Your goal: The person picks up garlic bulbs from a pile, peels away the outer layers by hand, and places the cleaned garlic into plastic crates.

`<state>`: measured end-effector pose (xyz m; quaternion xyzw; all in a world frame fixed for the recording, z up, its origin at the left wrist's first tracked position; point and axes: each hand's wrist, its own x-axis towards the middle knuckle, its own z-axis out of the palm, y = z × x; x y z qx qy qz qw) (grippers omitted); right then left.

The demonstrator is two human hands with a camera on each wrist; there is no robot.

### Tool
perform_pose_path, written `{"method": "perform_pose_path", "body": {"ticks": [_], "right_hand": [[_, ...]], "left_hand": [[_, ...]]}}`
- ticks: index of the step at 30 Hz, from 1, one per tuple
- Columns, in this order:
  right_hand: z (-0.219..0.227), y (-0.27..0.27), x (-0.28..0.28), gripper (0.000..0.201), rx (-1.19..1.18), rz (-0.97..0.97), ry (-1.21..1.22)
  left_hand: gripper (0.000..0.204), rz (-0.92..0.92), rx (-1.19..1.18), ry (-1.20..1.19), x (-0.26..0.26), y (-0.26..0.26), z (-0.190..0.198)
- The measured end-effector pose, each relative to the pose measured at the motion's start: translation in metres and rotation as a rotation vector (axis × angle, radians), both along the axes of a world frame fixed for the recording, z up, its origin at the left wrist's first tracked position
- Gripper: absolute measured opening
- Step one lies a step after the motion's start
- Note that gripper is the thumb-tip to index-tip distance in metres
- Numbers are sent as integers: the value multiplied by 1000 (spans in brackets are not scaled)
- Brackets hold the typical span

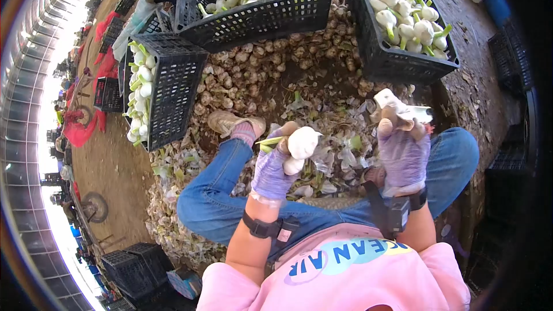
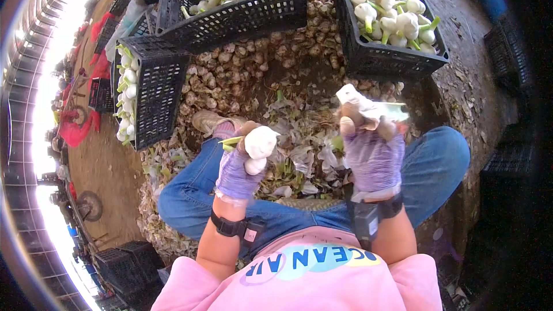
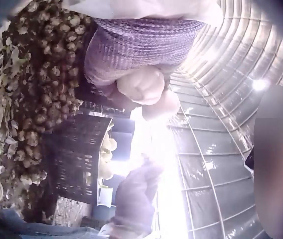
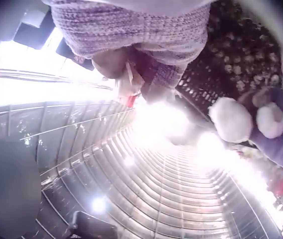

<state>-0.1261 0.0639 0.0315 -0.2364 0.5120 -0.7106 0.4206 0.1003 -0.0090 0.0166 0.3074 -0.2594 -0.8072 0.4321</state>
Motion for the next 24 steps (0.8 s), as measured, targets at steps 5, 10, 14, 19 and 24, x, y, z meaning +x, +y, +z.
{"method": "perform_pose_path", "body": {"ticks": [5, 10, 14, 19, 24], "right_hand": [[12, 1, 20, 57, 146, 465, 98], [0, -9, 48, 26, 198, 518, 79], [2, -6, 56, 13, 192, 654, -277], [-17, -10, 49, 17, 297, 594, -259], [-29, -16, 41, 23, 471, 733, 19]], "left_hand": [[52, 29, 56, 15, -3, -5, -6], [44, -148, 68, -137, -10, -2, -4], [34, 71, 364, -191, -3, -38, -30], [38, 153, -271, 425, -15, -173, 69], [61, 585, -201, -99, 6, -210, 82]]}}
